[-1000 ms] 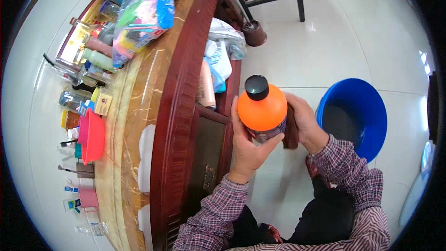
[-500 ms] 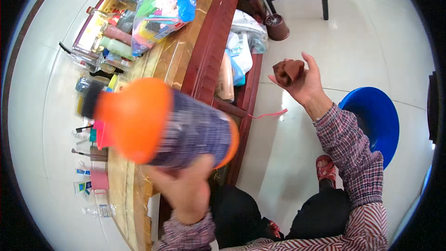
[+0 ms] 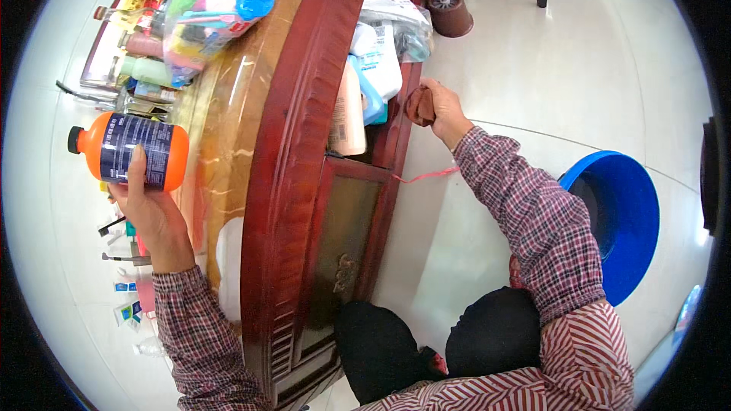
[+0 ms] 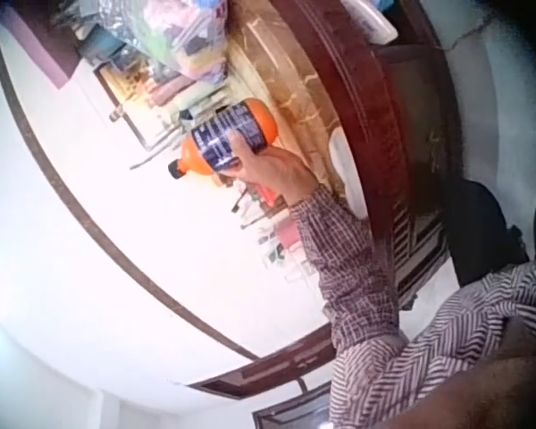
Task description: The recorder wipes down a wooden cabinet with a cloth and organizes various bottles and cleaning supplies inside the cabinet.
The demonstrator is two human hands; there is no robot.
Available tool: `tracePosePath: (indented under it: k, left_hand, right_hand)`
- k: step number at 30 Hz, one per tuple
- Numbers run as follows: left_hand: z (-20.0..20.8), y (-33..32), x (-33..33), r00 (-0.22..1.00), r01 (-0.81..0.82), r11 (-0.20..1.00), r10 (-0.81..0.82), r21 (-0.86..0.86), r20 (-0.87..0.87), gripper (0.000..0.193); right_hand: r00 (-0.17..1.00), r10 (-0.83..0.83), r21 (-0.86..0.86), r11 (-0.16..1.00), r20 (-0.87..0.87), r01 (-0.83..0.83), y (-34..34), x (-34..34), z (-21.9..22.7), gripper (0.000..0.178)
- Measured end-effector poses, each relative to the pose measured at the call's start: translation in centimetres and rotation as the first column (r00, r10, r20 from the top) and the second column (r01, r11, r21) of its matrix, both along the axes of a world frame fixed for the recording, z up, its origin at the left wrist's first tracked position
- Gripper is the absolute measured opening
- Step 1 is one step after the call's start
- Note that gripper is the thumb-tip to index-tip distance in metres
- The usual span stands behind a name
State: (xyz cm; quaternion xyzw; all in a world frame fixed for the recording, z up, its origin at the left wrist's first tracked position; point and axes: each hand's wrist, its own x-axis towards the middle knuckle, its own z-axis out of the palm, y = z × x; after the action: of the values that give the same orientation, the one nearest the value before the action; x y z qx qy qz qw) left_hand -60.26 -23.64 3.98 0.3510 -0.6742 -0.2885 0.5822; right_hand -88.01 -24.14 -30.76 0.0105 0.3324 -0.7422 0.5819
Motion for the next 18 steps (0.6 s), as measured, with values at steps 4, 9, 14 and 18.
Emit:
tracePosePath:
  k: [4, 9, 14, 18]
  left_hand:
    - [-1.5, -3.0, -0.5, 0.999, -0.026, 1.000, 0.026, -0.001, 0.025, 0.043]
    - [-1.9, -3.7, 0.0, 0.991, -0.064, 0.997, 0.068, -0.037, 0.111, 0.044]
    - [-1.9, -3.9, 0.6, 0.987, -0.057, 0.997, 0.065, -0.059, 0.146, 0.043]
    - [-2.5, -4.4, 0.2, 0.990, -0.068, 0.997, 0.072, -0.040, 0.123, 0.043]
  right_hand:
    - [0.990, -0.135, 0.139, 0.982, 0.028, 0.130, -2.3, -1.1, -3.5, 0.029]
    - [0.984, -0.113, 0.044, 0.992, -0.136, 0.120, -6.0, -0.8, -6.7, 0.019]
    - [0.892, -0.014, 0.062, 0.997, -0.451, 0.047, -4.4, 5.2, -6.1, 0.034]
    - [0.546, 0.216, 0.283, 0.958, -0.809, 0.041, 0.0, 7.4, -6.1, 0.031]
